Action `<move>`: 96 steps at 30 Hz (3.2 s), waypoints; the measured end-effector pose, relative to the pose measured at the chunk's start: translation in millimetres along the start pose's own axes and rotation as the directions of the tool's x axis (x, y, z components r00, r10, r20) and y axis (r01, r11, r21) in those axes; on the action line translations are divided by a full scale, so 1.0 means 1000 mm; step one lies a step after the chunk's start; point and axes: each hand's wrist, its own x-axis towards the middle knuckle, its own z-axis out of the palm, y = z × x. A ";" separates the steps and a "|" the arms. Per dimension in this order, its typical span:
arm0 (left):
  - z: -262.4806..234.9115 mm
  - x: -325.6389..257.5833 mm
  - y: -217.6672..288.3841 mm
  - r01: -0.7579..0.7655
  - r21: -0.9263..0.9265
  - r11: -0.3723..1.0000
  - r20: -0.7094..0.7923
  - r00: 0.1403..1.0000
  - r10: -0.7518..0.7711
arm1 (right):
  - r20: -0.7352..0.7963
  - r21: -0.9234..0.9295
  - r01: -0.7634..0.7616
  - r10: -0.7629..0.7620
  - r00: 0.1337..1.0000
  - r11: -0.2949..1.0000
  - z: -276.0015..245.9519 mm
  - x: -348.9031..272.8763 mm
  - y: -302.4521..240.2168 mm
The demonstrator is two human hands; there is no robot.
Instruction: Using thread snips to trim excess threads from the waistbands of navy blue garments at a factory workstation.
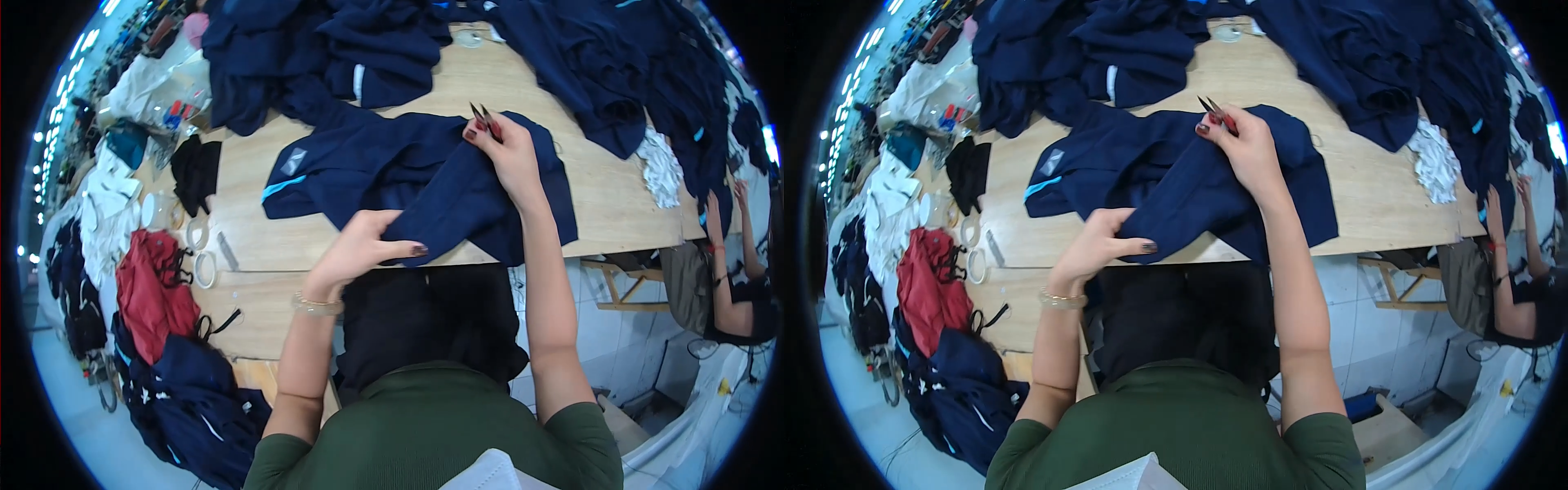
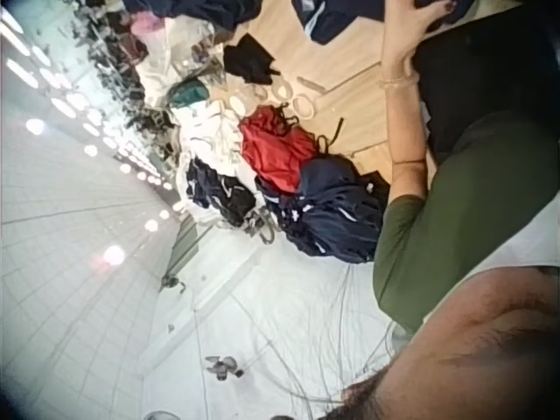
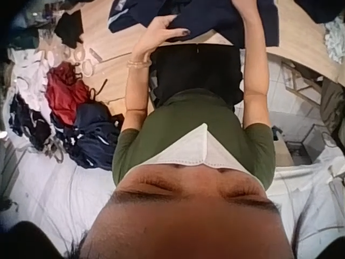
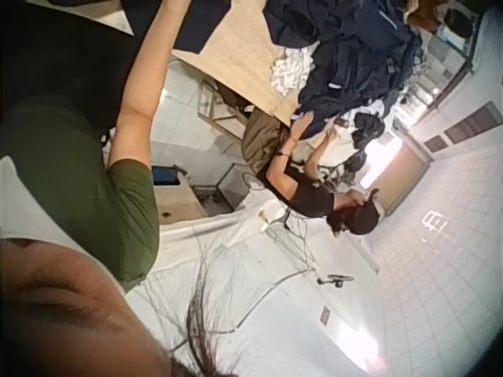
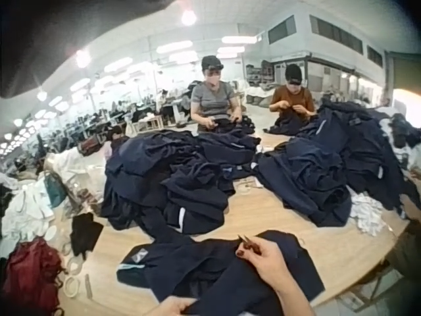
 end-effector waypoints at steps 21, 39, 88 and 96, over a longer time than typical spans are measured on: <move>0.029 0.031 0.034 -0.247 -0.465 0.850 -0.324 0.941 0.096 | -0.106 -0.137 0.175 -0.190 0.976 0.975 0.013 -0.065 -0.041; 0.039 0.041 0.027 -0.292 -0.331 0.897 -0.420 0.897 0.137 | -0.163 -0.087 0.136 -0.149 0.975 0.987 0.009 -0.054 -0.039; 0.041 0.038 0.017 -0.262 -0.074 0.962 -0.488 0.851 0.194 | -0.144 -0.469 0.184 -0.280 0.949 0.864 0.003 -0.079 -0.039; 0.042 0.038 0.016 -0.216 -0.091 0.972 -0.490 0.860 0.146 | -0.091 -0.565 0.282 -0.398 0.913 0.776 0.009 -0.071 -0.044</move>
